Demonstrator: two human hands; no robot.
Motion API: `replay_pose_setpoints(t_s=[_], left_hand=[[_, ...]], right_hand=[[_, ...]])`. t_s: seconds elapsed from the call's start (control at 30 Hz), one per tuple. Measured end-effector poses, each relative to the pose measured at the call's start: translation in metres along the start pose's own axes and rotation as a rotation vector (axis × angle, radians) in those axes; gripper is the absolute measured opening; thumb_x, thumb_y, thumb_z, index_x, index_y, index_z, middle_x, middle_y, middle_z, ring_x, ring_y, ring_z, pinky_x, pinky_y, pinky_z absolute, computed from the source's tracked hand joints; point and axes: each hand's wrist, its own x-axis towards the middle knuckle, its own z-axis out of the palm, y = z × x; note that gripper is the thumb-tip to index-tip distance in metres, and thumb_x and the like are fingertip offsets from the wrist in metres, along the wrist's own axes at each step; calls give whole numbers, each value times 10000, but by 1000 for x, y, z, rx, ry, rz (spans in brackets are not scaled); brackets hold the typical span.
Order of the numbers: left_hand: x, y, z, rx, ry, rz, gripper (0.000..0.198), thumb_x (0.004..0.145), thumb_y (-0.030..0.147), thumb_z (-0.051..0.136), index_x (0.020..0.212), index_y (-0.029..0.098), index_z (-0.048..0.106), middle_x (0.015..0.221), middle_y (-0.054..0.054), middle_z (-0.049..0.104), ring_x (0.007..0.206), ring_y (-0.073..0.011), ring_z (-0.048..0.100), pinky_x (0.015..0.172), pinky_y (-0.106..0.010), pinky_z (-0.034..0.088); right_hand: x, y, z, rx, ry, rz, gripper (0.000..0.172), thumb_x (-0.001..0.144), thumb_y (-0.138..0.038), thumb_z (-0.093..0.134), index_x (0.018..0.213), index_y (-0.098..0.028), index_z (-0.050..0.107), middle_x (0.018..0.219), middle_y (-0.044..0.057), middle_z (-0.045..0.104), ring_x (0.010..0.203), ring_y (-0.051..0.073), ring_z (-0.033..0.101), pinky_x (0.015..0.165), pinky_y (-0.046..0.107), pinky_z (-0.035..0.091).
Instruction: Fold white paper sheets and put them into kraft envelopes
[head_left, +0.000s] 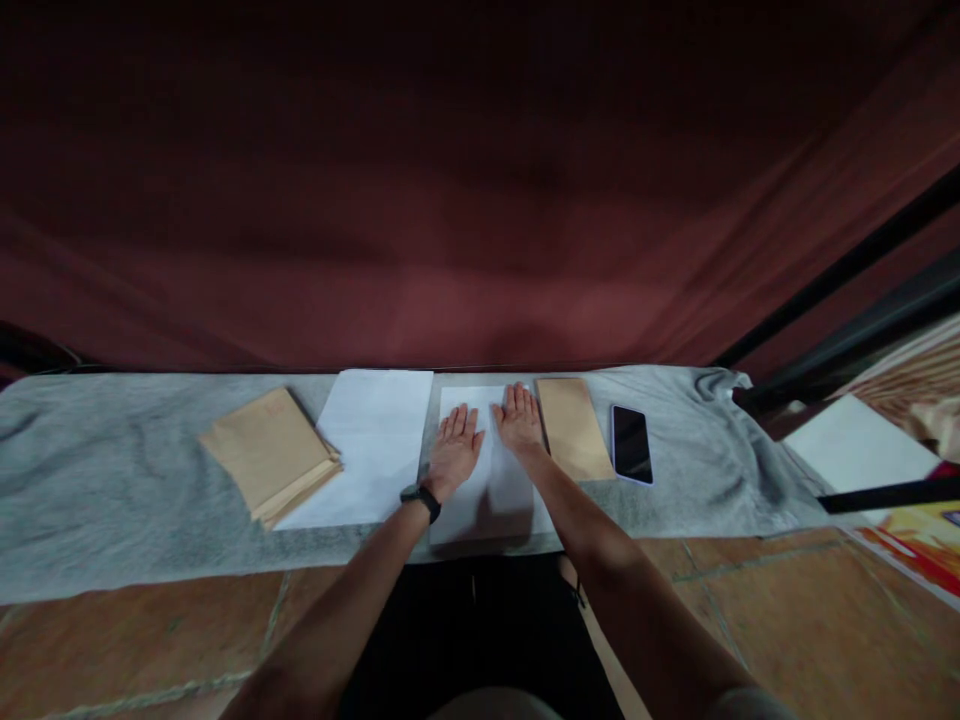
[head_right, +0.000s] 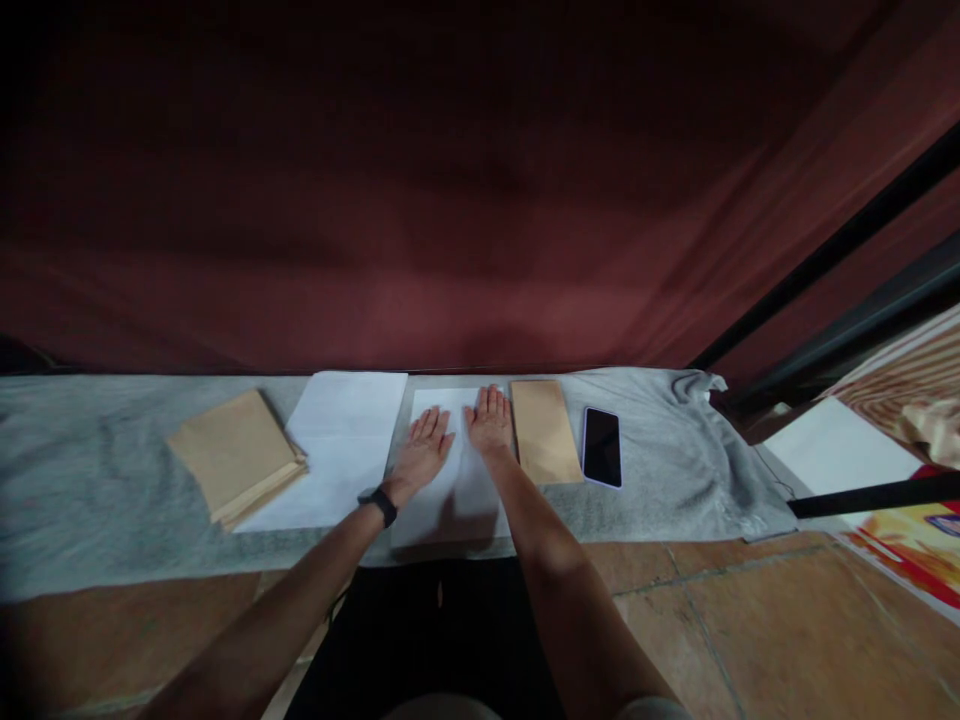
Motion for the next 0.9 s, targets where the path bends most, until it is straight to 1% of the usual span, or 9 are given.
replay_pose_setpoints(t_s=[0.07,0.13,0.2,0.27,0.33,0.47,0.57,0.7,0.9], left_hand=[[-34,7,1,3,15,120,550,1038,384,294,1535,171,399,1617,-116,363,1519,-270,285,1227,-499,281],[-68,14,1,11,41,202,534,1035,397,341,1531,209,404,1618,-94,367,1522,-267,277,1235,-514,266],[-95,16,-1,16,58,242,537,1032,425,370,1524,214,413,1609,-90,387,1514,-264,300,1233,-508,280],[-112,16,-4,22,57,256,538,1034,427,374,1525,210,408,1605,-90,392,1506,-259,319,1228,-501,296],[-123,13,-8,25,50,260,546,1035,427,373,1531,201,393,1606,-94,390,1504,-253,322,1228,-495,299],[-134,11,-12,33,43,254,596,1026,459,387,1548,173,354,1609,-116,378,1512,-245,303,1242,-491,268],[-142,11,-13,47,46,259,638,1012,495,416,1550,158,350,1610,-136,369,1516,-258,292,1248,-493,250],[-154,6,-13,65,81,283,671,998,503,452,1542,123,358,1604,-172,364,1514,-282,290,1242,-496,264],[-167,1,-19,108,81,307,567,1004,321,442,1519,90,384,1576,-195,402,1488,-284,345,1226,-488,300]], right_hand=[[1,-1,-2,22,22,-2,630,1044,-404,304,1530,-9,369,1581,252,363,1479,333,350,1201,523,267],[0,-1,-6,43,41,-10,611,1045,-393,308,1524,-22,387,1573,244,382,1473,326,361,1195,522,274],[-7,-3,-12,40,26,-29,587,1049,-377,317,1519,-38,405,1578,226,386,1474,314,363,1200,504,268],[-25,-6,-18,23,-8,-71,563,1051,-357,329,1522,-57,408,1593,203,370,1476,300,361,1207,485,260],[-52,-10,-23,17,-33,-150,546,1052,-341,342,1530,-84,400,1604,177,360,1476,286,364,1211,479,261],[-115,-10,-34,29,-51,-343,539,1049,-343,375,1548,-139,375,1608,133,375,1485,255,353,1217,470,266],[-149,0,-44,14,-46,-345,552,1054,-360,374,1552,-125,361,1607,139,375,1486,251,352,1214,450,284],[-177,18,-57,-11,-23,-337,564,1054,-385,393,1552,-123,362,1598,149,390,1473,260,373,1206,445,304],[-204,36,-68,-13,0,-374,585,1047,-389,429,1559,-117,347,1597,170,383,1473,285,374,1192,464,328]])
